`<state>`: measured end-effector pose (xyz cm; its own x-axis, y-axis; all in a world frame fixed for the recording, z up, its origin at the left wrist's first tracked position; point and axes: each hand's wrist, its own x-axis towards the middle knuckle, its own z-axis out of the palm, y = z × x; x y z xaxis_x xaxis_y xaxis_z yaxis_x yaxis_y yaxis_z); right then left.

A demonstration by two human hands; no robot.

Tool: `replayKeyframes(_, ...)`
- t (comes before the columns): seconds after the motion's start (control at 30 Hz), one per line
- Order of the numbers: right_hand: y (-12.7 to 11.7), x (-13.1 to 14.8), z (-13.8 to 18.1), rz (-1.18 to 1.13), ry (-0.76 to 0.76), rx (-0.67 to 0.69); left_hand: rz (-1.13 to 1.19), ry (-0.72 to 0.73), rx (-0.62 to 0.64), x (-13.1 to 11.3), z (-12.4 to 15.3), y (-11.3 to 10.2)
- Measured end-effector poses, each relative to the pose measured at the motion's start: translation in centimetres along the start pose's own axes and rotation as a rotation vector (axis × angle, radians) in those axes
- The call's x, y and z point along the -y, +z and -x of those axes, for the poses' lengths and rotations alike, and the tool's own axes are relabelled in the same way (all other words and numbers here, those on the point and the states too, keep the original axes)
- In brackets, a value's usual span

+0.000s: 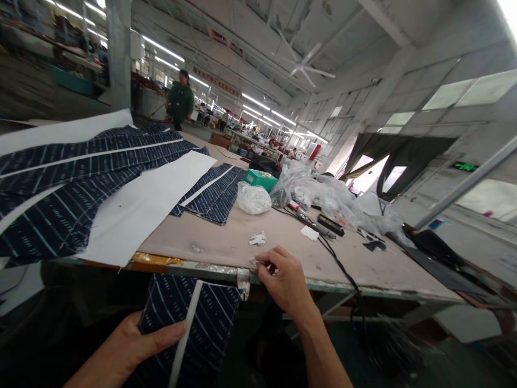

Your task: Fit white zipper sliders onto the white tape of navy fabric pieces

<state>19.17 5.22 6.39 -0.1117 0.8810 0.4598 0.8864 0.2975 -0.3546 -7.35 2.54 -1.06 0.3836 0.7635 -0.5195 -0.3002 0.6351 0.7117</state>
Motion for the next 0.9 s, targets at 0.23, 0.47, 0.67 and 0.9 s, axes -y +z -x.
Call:
replayKeyframes(0.23,-1.0,1.2,3.5,-0.438,-0.014,-0.092,-0.027,0.023,0.051,1.0,-0.5,-1.6)
replayKeyframes(0.47,-0.5,2.8,6.5,-0.602,-0.014,-0.078,0.004,-0.025,0.041,0.6,-0.4,-1.6)
replayKeyframes(0.67,0.8,3.1,7.0,-0.503,-0.142,-0.113,-0.012,-0.011,0.027,0.0,0.4,-1.2)
replayKeyframes(0.9,0.7,3.0,6.2,-0.388,-0.209,-0.069,0.0,-0.004,0.011,0.2,0.4,-1.3)
